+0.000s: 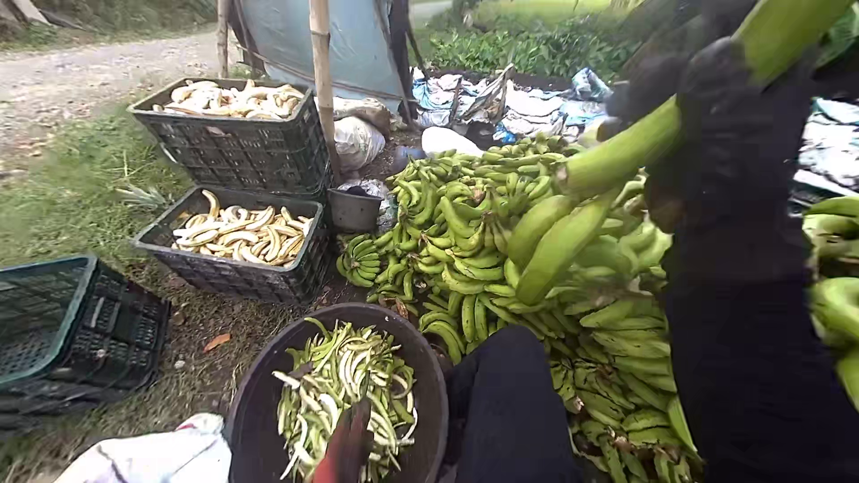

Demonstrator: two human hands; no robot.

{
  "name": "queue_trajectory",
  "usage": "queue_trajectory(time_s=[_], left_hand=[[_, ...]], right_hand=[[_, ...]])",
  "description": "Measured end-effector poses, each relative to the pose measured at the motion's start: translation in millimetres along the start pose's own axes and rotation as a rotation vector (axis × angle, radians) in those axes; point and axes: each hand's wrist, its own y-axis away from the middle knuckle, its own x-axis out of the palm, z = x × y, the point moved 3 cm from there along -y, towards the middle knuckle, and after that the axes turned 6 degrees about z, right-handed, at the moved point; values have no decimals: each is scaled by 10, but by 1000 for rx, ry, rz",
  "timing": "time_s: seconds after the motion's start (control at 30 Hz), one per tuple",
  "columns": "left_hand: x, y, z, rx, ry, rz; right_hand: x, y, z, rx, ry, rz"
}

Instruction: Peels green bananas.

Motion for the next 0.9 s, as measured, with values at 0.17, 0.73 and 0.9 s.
queue_trajectory(time_s=[0.17,0.73,0.9], left_hand=[[-258,376,-378,226,454,-228],[-334,725,-512,429,613,-276],[-136,596,-653,118,892,24]], right_hand=[[1659,1140,-1197,498,63,197],[3239,1945,-1556,564,226,567],[3257,2050,-1824,489,301,718]])
